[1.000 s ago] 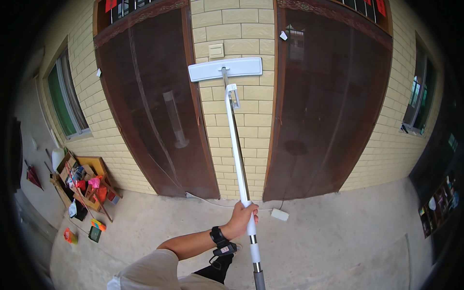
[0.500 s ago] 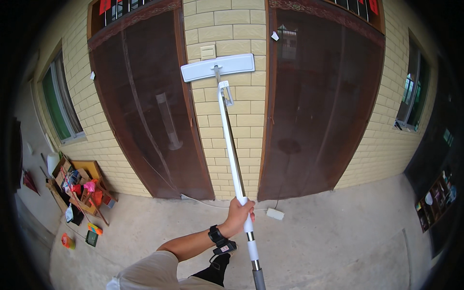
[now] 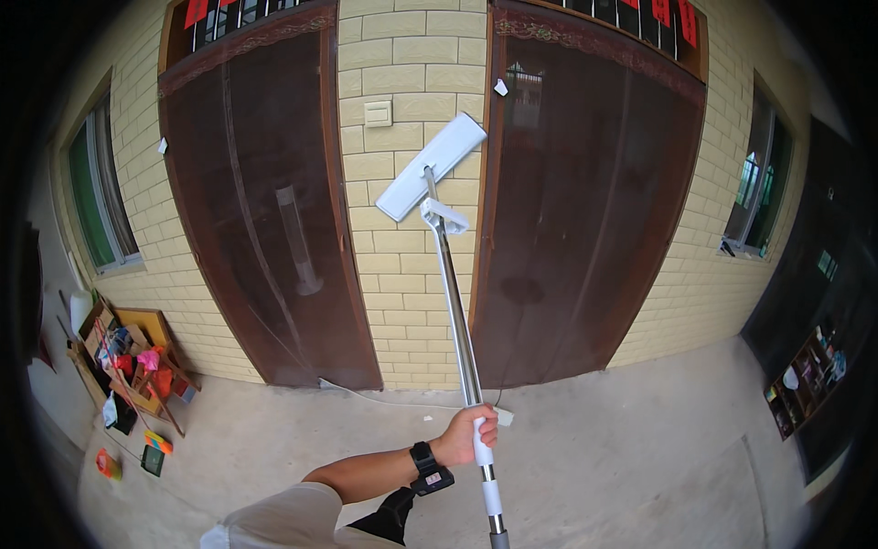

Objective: Using a long-handled mop to clean the upper exterior wall of a building.

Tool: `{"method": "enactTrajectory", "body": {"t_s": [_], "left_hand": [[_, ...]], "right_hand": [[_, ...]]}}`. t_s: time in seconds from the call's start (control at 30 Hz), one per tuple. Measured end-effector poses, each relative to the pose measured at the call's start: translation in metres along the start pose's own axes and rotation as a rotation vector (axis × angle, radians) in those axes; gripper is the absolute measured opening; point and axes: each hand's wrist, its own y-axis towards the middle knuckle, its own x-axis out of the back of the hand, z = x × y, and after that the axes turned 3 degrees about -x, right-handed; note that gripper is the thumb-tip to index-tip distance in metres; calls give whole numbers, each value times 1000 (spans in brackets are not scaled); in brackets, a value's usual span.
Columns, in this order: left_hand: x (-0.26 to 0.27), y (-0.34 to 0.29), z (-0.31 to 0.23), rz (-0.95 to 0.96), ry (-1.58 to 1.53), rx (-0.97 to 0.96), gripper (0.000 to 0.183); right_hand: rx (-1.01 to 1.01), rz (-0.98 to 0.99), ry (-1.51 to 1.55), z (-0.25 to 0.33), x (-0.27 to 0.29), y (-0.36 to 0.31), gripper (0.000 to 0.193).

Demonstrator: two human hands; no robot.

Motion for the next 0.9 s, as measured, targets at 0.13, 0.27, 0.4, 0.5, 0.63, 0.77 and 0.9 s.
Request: {"method": "enactTrajectory", "body": {"t_s": [0.13,0.27,0.4,0.5,0.63,0.77,0.9], "left_hand": [[-4,8,-9,146,-38,40,30],[-1,9,-8,151,-26,20,31],[6,10,-13,181,-54,15,25],[3,9,-21,207,-69,-13,23],[2,6,-32,250,-77,-50,19],[1,6,-35,237,-78,-33,15],[-5,2,-47,242,-82,-37,16]], "right_hand": [[13,-28,-250,12,5,9,60],[18,-35,-207,10,1,14,64],[30,-19,-201,11,-4,14,62],[103,-70,-220,12,-10,22,63],[47,-79,-253,-2,-31,29,63],[57,-149,-165,-4,-38,31,63],[15,-156,-138,12,-41,31,62]]}}
